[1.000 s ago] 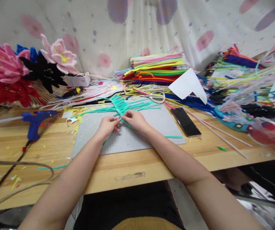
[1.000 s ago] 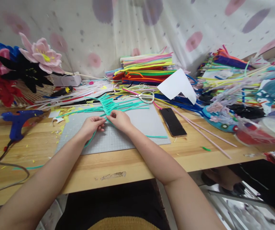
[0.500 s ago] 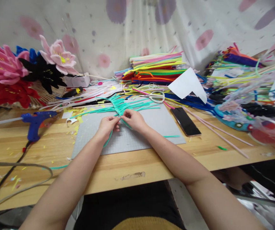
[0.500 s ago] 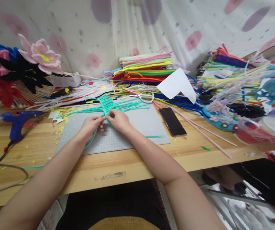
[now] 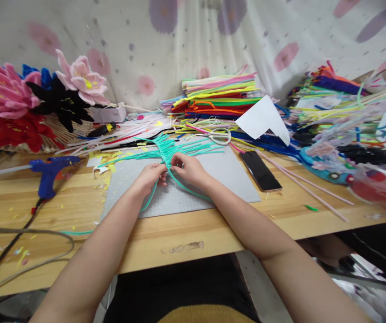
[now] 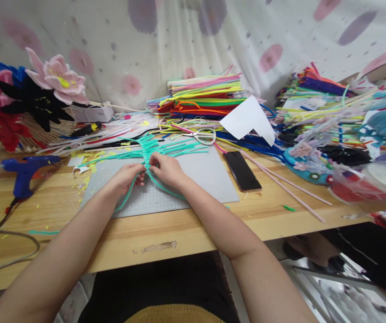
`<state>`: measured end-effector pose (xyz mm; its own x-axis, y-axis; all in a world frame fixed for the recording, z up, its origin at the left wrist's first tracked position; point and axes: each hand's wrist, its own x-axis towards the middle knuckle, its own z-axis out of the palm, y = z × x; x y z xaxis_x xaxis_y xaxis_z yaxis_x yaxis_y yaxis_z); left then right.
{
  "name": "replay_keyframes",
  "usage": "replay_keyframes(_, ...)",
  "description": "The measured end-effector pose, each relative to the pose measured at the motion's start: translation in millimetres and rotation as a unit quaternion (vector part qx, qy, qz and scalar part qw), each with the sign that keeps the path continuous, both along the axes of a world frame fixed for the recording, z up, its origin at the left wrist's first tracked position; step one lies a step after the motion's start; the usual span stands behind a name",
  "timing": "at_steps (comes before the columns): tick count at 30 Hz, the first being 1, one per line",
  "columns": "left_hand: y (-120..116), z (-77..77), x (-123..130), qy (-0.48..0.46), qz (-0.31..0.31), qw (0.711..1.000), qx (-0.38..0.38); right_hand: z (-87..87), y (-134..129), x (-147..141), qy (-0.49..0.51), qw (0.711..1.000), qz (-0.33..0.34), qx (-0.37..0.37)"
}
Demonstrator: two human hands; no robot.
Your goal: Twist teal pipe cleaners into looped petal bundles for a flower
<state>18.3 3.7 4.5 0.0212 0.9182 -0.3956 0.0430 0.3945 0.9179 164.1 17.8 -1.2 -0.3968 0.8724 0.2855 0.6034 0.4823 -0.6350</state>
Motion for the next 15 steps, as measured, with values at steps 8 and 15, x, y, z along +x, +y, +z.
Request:
replay_keyframes(8,-4.4,-21.4,-0.1,0.156,0.027,0.970,0.183,2.8,-0.9,-1.7,-0.028,1.000,-0.005,0.009)
replay_keyframes(15,-4.4,-20.4,1.7,0.059,0.046,0.988,0.135,-0.1,-2.8,-2.4,-0.057,0.998,0.005,0.027)
